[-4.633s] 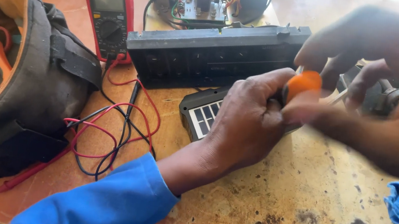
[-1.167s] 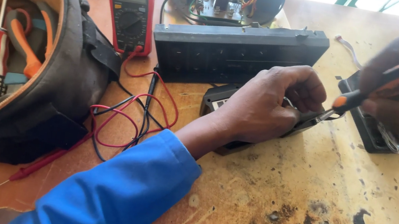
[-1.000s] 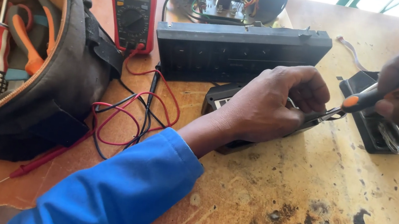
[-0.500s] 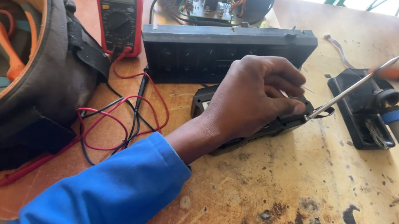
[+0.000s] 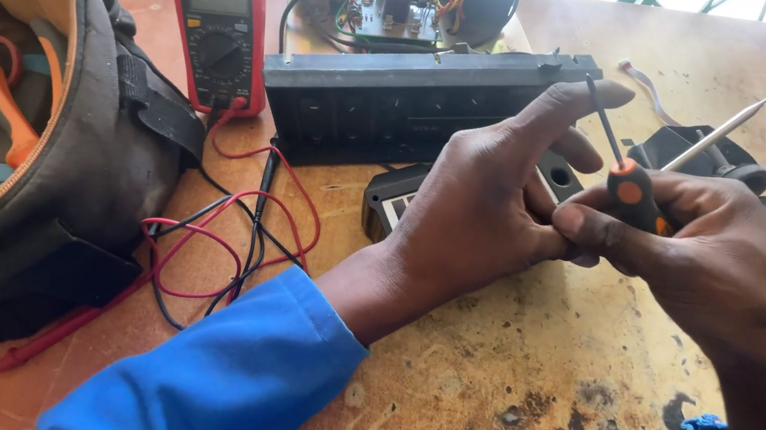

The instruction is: The person uses a screwdriver to remove screws from a small black electronic device on a workbench, then detaches a metal antenna and sets it aside. The person continues to unscrew and separate the device casing, revealing internal components including a speaker and circuit board.

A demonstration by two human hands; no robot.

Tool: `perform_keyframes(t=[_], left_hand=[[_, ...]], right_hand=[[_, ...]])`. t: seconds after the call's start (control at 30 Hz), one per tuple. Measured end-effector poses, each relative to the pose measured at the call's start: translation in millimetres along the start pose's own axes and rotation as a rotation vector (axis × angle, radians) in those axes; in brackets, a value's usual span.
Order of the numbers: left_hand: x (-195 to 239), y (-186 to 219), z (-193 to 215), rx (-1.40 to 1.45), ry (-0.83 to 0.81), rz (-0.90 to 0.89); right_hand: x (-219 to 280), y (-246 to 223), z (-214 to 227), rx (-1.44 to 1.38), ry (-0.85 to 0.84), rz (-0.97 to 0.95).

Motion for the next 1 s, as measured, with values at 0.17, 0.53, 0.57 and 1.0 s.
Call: perform_keyframes(t=[0.17,0.53,0.57,1.0], left_hand=[[6.7,3.5,-1.2,-0.127,-0.002,-0.036],[3.0,8.6,0.6,-0.254,-0.019,-0.089],[1.6,7.4,2.0,-0.274,0.009,-0.099],[-8.5,8.8,9.8,-0.245,0.157,0.029]], right_hand=[[-3.9,10.9,4.7,0.036,-0.037,-0.091],[16.7,-3.9,4.2,-0.057,0.067,-0.125],[12.9,-2.9,14.4,0.176,0.137,-0.123],[-31.4,88.5,92.1,0.719,0.278,0.093]])
Point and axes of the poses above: each hand's wrist, its own x-axis away from the middle knuckle, its own z-axis out of the back of the hand, y = z × x, the point moved 4 cm from there along -x, towards the middle knuckle, and after that the axes turned 1 degree about -y, right-handed, at the moved point
